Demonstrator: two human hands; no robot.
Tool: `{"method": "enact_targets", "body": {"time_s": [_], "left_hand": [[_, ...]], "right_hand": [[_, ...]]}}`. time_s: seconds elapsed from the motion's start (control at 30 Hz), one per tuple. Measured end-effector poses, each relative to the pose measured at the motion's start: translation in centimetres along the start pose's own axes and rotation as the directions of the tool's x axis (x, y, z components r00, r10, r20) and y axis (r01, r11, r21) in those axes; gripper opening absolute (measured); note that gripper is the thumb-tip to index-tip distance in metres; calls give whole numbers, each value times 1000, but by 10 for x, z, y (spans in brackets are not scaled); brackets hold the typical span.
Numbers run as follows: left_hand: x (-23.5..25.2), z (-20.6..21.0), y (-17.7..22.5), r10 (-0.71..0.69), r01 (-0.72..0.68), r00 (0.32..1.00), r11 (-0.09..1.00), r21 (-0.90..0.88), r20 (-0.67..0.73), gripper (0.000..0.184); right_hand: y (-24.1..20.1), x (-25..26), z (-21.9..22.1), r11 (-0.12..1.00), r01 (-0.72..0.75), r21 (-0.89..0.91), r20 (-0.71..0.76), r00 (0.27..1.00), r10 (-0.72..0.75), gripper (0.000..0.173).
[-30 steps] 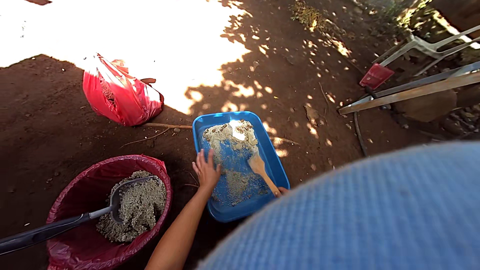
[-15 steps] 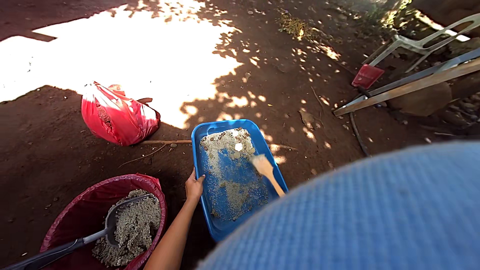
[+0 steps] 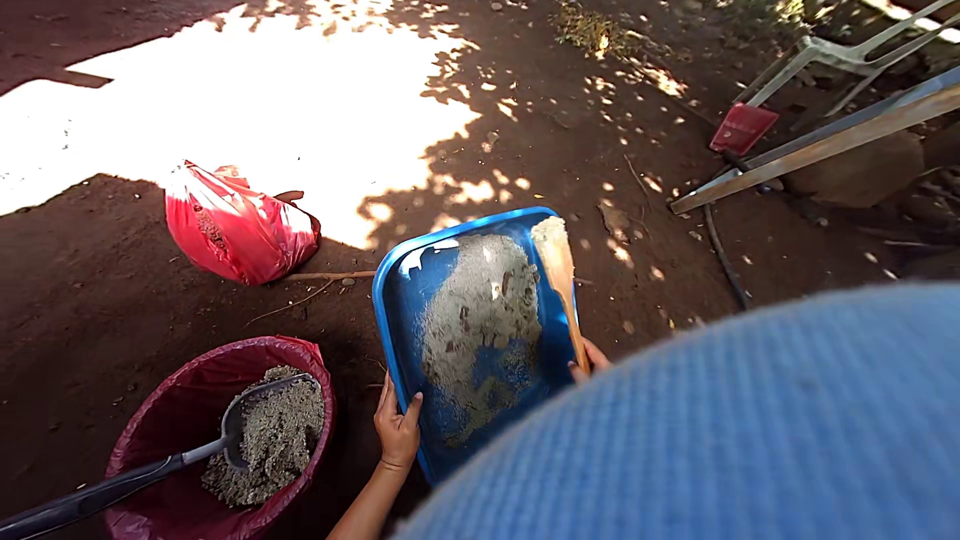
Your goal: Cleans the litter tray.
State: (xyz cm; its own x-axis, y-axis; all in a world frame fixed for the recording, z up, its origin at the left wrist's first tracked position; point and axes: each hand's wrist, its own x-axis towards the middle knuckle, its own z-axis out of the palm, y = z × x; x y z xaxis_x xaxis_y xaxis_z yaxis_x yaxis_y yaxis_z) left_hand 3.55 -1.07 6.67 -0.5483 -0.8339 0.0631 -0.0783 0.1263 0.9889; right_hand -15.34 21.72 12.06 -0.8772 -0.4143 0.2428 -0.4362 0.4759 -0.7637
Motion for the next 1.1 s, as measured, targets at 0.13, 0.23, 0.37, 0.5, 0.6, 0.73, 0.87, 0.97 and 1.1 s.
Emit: {"method": "enact_targets", "body": {"time_s": [0.13, 0.23, 0.37, 0.5, 0.6, 0.73, 0.87, 0.97, 1.1], "left_hand": [[12, 2, -3, -105, 105, 994, 994, 35, -18, 55], [43, 9, -43, -150, 151, 986, 988, 21, -72, 60], [81, 2, -81, -355, 353, 934, 934, -51, -46, 66], [94, -5, -110, -524, 524, 848, 852, -19, -78, 68], [101, -6, -112, -554, 570, 820, 813, 121, -142, 63], [99, -10, -121, -565, 584, 811, 793, 175, -152, 55], [101, -10, -122, -571, 590, 807, 762, 266, -153, 50], [101, -9, -125, -569, 590, 806, 750, 299, -164, 44], [97, -20, -63, -770, 687, 638, 584, 433, 26, 50]], "right_hand": [[3, -5, 5, 963, 0, -269, 249, 966, 70, 49], [15, -12, 22, 872, 16, -489, 452, 860, 238, 47], [-54, -6, 32, 667, 106, -738, 622, 492, 609, 57], [-29, -14, 81, 604, 226, -764, 616, 533, 580, 53], [-17, 32, 138, 622, 255, -740, 634, 574, 519, 43], [-43, 97, 195, 657, 151, -738, 582, 636, 507, 35], [-50, 78, 210, 647, 172, -743, 578, 653, 490, 32], [-52, 26, 176, 603, 285, -745, 643, 548, 535, 45], [-31, 62, 191, 594, 223, -773, 583, 617, 528, 39]]}}
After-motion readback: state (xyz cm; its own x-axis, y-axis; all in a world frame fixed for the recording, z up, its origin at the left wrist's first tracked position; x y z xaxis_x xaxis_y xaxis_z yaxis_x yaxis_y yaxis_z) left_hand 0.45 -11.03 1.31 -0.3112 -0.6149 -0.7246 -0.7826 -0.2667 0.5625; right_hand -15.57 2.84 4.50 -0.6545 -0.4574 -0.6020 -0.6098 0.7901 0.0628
